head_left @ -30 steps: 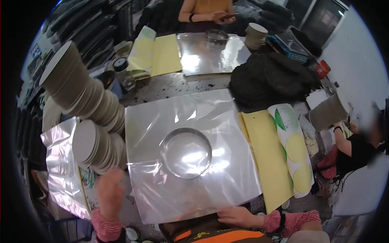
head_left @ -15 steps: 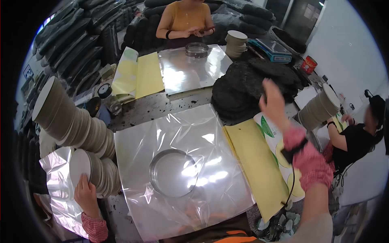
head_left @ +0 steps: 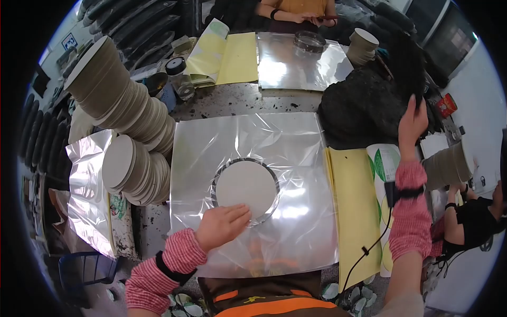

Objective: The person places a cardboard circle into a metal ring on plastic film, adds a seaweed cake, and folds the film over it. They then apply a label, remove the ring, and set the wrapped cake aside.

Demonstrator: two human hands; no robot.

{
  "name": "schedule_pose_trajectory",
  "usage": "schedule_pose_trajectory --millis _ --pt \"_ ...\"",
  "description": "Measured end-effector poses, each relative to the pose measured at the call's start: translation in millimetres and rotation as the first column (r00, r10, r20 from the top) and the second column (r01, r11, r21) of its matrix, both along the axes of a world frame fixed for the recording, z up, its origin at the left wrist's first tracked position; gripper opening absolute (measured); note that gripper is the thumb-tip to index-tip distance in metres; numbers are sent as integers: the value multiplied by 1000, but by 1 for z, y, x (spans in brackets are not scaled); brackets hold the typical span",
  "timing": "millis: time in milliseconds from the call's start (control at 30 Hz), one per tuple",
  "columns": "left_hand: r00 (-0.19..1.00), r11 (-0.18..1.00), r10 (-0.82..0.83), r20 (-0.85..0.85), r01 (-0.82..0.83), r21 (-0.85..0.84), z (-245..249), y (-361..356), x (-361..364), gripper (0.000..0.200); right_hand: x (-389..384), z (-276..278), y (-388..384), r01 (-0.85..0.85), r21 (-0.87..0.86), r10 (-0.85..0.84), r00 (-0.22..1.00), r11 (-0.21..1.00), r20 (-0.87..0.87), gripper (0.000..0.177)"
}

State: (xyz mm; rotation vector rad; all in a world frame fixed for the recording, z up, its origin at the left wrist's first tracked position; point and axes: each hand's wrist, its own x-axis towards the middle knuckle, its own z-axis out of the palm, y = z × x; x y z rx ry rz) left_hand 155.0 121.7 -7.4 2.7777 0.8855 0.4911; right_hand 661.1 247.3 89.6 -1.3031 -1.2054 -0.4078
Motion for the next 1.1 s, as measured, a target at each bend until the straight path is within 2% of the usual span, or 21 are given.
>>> schedule_pose_trajectory --millis 33,100,167,233,267,433,467,500,533,567,600,633,667,733,767,800,867,900,933,1000,1100 --pt "998 961 44 -54 -57 -271 1 -2 1 53 -35 1 -15 -137 45 141 983 990 -117 29" --pt "985 997 -72 -160 77 28 19 27 19 68 -71 -24 -39 -297 -15 262 866 955 -425 24" --pt "970 999 -33 -242 36 5 -16 46 36 73 -119 -43 -52 -378 -122 176 662 918 -729 20" --pt "950 1000 4 -312 -9 -17 -42 57 44 79 -152 -62 -56 -684 327 454 6 652 -891 25" --pt "926 999 -4 -377 -16 -50 -48 57 43 80 -166 -63 -62 -714 368 443 -91 596 -892 22" --pt "904 954 -11 -427 -118 -275 -56 62 50 74 -194 -47 -78 -789 280 441 -13 547 -897 18" --pt "905 955 -4 -426 -123 -271 -62 72 46 74 -200 -42 -85 -784 -44 397 360 619 -844 18" --pt "991 797 18 -136 -96 -597 -74 86 39 66 -207 -42 -96 -652 -340 324 679 677 -659 18" --pt "980 559 137 142 41 -828 -80 94 30 57 -219 -46 -110 -578 -355 460 809 735 -366 21" --pt "981 568 134 139 39 -822 -66 90 22 57 -232 -48 -116 -573 -255 590 807 779 -7 28" --pt "721 473 426 547 338 -814 -54 82 12 50 -234 -56 -119 -591 -315 668 680 743 301 38" --pt "240 457 672 700 610 -648 -40 72 3 43 -242 -74 -129 -575 -419 711 554 703 433 45" --pt "250 446 671 698 617 -649 -30 69 -7 43 -253 -95 -142 -592 -537 799 455 601 393 51" --pt "532 627 661 529 -5 -779 -18 65 -24 38 -265 -113 -154 -548 -654 849 407 522 336 51" --pt "691 819 522 500 -242 -520 -26 58 -21 38 -268 -103 -153 -538 -664 850 408 519 333 49" --pt "681 811 533 502 -243 -532 -33 56 -20 41 -271 -95 -148 -537 -665 850 401 520 341 49" --pt "684 807 533 497 -236 -540 -37 58 -22 44 -280 -82 -126 -637 -603 812 583 480 31 31" --pt "688 816 528 498 -248 -523 -38 59 -22 45 -289 -81 -107 -600 -541 765 629 590 138 14" --pt "688 820 527 498 -258 -511 -40 57 -20 46 -299 -99 -89 -462 -667 758 603 585 248 12" --pt "702 821 522 484 -260 -508 -36 55 -17 47 -303 -114 -79 -298 -763 759 545 573 357 12" --pt "698 828 529 483 -302 -472 -31 60 -22 47 -303 -101 -73 -211 -898 806 550 386 218 29"
